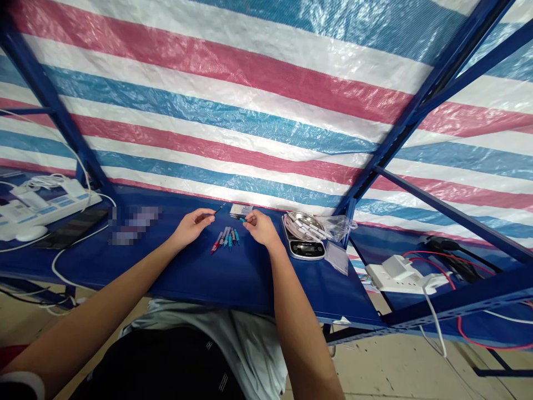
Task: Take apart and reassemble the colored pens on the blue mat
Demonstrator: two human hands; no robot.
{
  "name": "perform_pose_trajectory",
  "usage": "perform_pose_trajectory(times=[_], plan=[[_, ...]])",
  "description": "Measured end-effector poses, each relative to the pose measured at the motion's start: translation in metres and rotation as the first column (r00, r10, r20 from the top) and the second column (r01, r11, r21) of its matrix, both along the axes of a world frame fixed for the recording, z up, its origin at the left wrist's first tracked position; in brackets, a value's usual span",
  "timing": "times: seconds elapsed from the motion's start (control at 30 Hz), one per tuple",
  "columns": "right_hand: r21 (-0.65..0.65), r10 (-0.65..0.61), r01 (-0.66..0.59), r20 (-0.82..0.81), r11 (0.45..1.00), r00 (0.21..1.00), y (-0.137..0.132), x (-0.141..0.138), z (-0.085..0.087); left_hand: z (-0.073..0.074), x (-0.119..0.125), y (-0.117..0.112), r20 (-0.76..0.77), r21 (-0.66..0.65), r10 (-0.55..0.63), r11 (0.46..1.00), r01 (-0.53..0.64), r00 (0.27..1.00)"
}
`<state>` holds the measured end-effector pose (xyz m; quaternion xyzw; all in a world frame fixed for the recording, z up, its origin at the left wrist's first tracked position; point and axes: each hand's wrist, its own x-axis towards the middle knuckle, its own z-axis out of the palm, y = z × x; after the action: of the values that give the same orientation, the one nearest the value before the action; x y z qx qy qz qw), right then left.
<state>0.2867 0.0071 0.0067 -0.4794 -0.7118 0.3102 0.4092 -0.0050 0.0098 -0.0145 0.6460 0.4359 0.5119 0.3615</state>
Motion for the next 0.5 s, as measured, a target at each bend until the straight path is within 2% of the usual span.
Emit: perform_pose_trajectory(times=[0.07, 0.17, 0.27, 0.5], plan=[[0.015, 0.03, -0.028, -0.187, 0.999, 0.982, -0.001, -0.008, 0.005, 0.0, 0.0, -0.002, -0.068, 0.045, -0.009, 0.999, 0.012, 0.998], [0.144, 0.051, -0.009, -0.287, 0.989, 0.956, -0.003, -0.018, 0.012, 0.002, 0.002, -0.005, -0.101, 0.055, -0.066, 0.996, 0.072, 0.993], [0.228, 0.046, 0.034, -0.337, 0.973, 0.94, -0.005, -0.022, 0.017, 0.003, 0.003, -0.007, -0.128, 0.055, -0.071, 0.995, 0.079, 0.989], [0.189, 0.091, -0.038, -0.281, 0.981, 0.955, -0.006, -0.024, 0.014, 0.004, 0.003, -0.009, -0.197, 0.099, -0.086, 0.989, 0.108, 0.976]])
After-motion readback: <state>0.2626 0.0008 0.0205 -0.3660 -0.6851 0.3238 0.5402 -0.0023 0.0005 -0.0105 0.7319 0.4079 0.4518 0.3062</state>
